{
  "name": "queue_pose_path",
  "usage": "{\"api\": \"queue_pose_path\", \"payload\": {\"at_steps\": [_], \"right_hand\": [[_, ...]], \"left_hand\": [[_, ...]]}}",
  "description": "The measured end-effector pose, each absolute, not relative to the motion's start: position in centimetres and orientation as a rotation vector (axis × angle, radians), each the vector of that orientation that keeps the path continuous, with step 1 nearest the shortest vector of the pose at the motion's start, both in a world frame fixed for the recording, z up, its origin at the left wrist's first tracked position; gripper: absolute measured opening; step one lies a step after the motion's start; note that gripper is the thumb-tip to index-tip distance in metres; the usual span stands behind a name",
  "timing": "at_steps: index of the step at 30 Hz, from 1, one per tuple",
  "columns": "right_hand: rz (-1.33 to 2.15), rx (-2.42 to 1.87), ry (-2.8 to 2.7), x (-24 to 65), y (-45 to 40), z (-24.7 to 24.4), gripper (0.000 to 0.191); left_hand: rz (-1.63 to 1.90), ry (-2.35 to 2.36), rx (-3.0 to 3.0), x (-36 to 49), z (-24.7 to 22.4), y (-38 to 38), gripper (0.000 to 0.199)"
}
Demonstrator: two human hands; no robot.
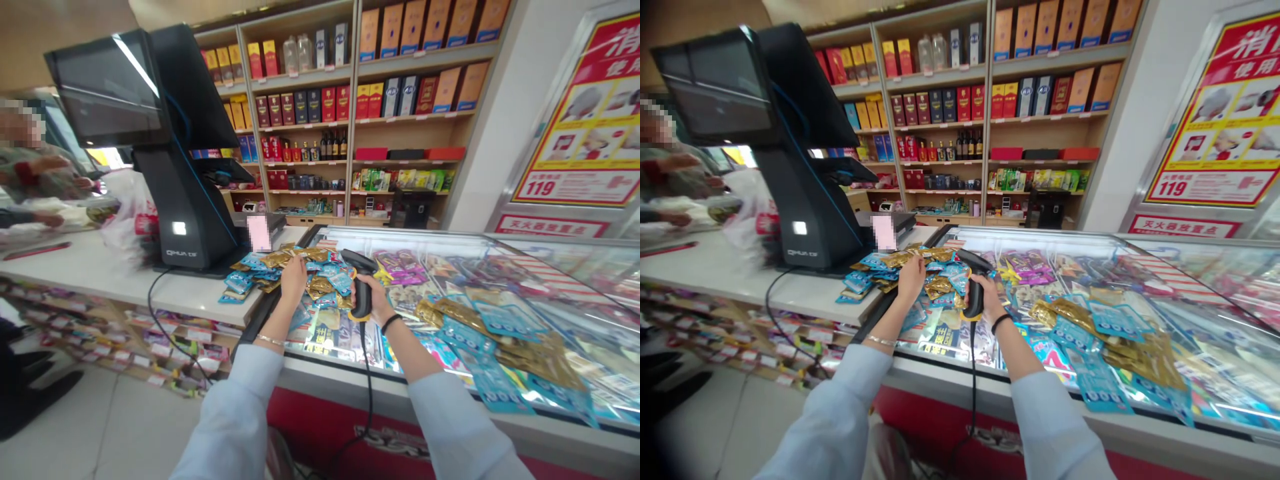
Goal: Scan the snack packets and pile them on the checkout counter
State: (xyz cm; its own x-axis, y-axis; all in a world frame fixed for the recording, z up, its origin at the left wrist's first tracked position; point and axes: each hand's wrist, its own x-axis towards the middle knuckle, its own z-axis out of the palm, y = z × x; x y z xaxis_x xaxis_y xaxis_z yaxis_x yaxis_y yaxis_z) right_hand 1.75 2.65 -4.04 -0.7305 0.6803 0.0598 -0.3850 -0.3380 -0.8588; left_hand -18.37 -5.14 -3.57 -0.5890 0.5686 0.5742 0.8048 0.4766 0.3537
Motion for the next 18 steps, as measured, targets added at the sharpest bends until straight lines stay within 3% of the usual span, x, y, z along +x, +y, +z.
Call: {"api": "queue_pose_path", "payload": {"at_steps": [8, 18], "right_hand": [[2.093, -0.407, -1.225, 1.71, 2.93, -4.12, 0.019], [2.106, -0.437, -1.207, 1.76, 2.63, -4.19, 0.022]], "left_hand": [[-0.862, -2.401, -1.198, -18.15, -3.85, -5.19, 0.017], [-0.612, -2.531, -1.201, -18.10, -4.24, -5.39, 0.029]]}}
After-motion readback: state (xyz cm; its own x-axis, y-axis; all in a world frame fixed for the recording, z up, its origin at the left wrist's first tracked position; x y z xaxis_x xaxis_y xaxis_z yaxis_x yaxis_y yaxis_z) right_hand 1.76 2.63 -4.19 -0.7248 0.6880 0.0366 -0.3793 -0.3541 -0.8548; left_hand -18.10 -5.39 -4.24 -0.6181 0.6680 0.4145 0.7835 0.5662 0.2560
